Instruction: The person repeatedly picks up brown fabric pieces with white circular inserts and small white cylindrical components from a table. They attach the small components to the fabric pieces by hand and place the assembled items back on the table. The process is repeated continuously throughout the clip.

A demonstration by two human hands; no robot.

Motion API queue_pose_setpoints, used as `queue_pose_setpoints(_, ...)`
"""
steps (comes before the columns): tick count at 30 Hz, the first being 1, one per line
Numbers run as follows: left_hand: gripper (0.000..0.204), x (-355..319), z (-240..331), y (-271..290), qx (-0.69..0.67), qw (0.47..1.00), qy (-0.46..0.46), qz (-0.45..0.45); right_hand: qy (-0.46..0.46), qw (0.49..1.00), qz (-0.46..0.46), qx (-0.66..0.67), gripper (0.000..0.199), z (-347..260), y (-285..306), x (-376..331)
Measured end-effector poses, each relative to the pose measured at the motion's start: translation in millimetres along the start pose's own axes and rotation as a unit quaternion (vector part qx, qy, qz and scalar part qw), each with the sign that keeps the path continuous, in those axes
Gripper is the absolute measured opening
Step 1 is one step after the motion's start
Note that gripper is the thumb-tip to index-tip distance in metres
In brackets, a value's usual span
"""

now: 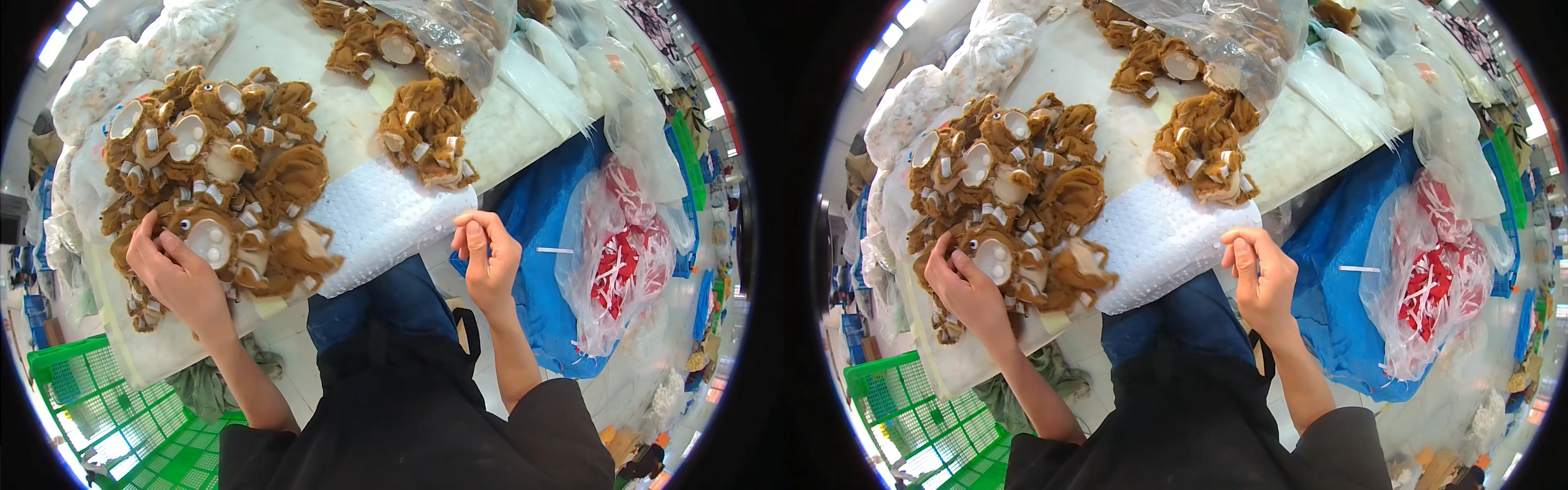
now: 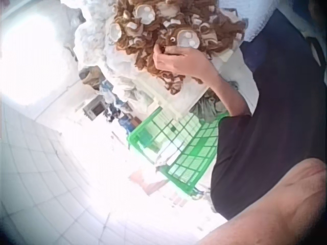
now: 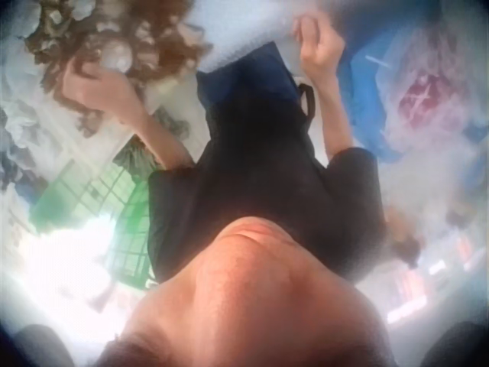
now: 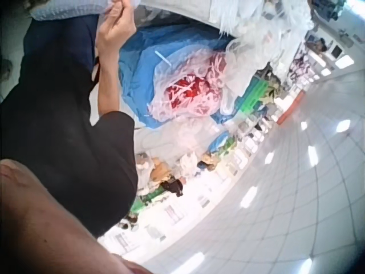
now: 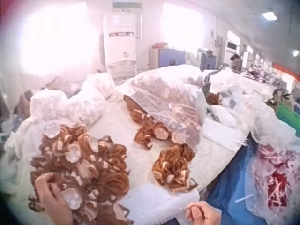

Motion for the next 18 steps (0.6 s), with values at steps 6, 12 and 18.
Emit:
queue_pose_setpoints(6,0.046,-32.9,40.9,-3.2,-0.035,0.977,-0.208,-0.035,0.152,0.976,-0.152,-0.023,0.018,-0.1,-35.9,-12.6)
queue_pose_setpoints(12,0.075,-68.2,38.2,-19.1,0.086,0.933,-0.237,-0.257,0.144,0.973,-0.179,-0.027,0.007,-13.3,-71.8,-11.7)
queue_pose_setpoints(18,0.075,-49.6,0.8,-27.3,0.129,0.954,-0.176,-0.207,0.094,0.988,-0.111,-0.061,0.009,-1.6,-36.1,4.4)
Point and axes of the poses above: each hand's wrist, its own x-axis towards the middle knuckle, its own y-axis out of the back of the hand, z = x × y, the point moved 1 cm from there along x, towards the middle knuckle, and after that the axes turned 6 degrees about -z, right-handed, at the moved point
